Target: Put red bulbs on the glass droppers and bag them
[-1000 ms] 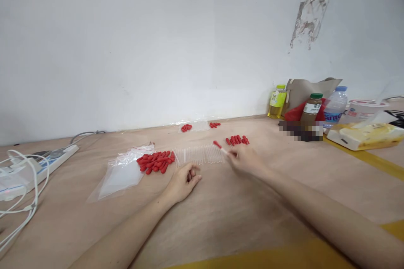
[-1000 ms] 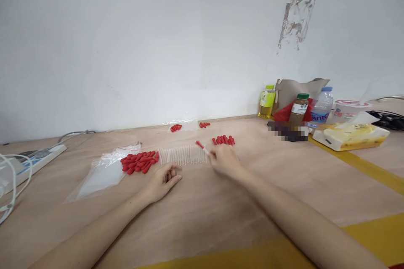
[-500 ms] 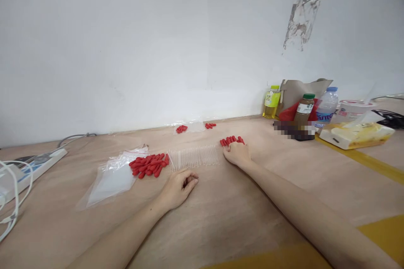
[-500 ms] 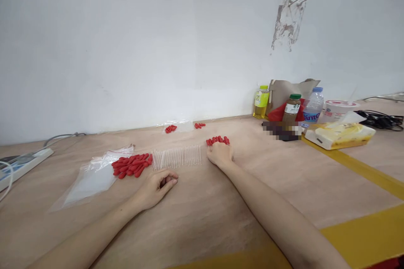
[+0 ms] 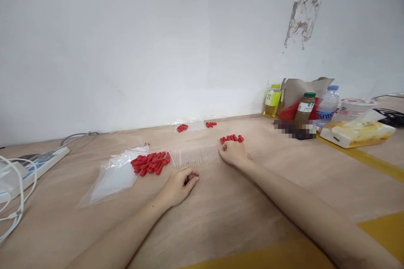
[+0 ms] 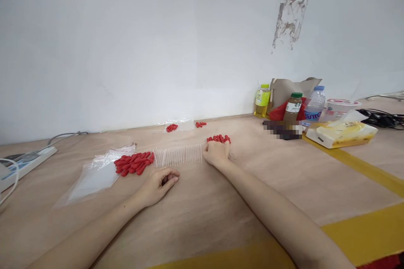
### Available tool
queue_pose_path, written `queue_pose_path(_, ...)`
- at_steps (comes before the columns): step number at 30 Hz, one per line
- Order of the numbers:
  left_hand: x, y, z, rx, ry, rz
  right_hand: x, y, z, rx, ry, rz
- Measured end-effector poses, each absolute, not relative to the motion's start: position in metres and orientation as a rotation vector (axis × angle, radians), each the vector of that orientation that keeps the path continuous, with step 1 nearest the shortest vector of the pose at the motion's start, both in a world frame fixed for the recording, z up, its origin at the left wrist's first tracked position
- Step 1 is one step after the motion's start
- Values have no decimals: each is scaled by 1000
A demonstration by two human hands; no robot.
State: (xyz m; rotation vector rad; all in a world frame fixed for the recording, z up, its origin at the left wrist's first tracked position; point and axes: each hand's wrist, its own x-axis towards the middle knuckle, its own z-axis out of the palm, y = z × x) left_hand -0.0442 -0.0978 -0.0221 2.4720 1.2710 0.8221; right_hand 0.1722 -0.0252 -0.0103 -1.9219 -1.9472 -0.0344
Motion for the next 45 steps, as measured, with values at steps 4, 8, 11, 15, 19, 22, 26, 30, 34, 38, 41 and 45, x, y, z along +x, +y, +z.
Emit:
queue_pose_path(4,-44,-98,-22,2471,1275,820,162,-15,-2,-2030,-2009,48)
queue_pose_path(8,-45,-97,-22,2470,1281,820,155,-2,0,-2127,-2024,141)
queue_pose_path(11,-45,-97,-23,2473,1279,822,151,-1,-1,-2120,-2054,137)
queue_pose_path(15,-42,-100,-24,2479,1271,828,152,-13,1,-2059,-2060,41)
queue_pose_path(19,-46,-94,-13,2439,1397,957,167,-33,1,-1850,-2079,-168)
queue_pose_path(22,-74,-75,8,2381,1740,1146,183,-48,-6,-1473,-2154,-274)
queue_pose_path(26,-142,-43,32,2180,2295,1095,198,-61,-21,-1198,-2116,-204)
queue_pose_path(30,-192,-27,30,1840,2555,758,200,-65,-32,-1154,-2121,-146)
queue_pose_path(34,-201,-22,18,1799,2512,695,199,-65,-36,-1174,-2152,-113)
queue_pose_path(38,-197,-22,14,1766,2528,706,199,-64,-38,-1180,-2154,-99)
queue_pose_path(41,-193,-23,14,1756,2551,741,200,-64,-38,-1179,-2159,-103)
queue_pose_path(45,-189,-26,17,1755,2579,794,199,-64,-38,-1172,-2177,-110)
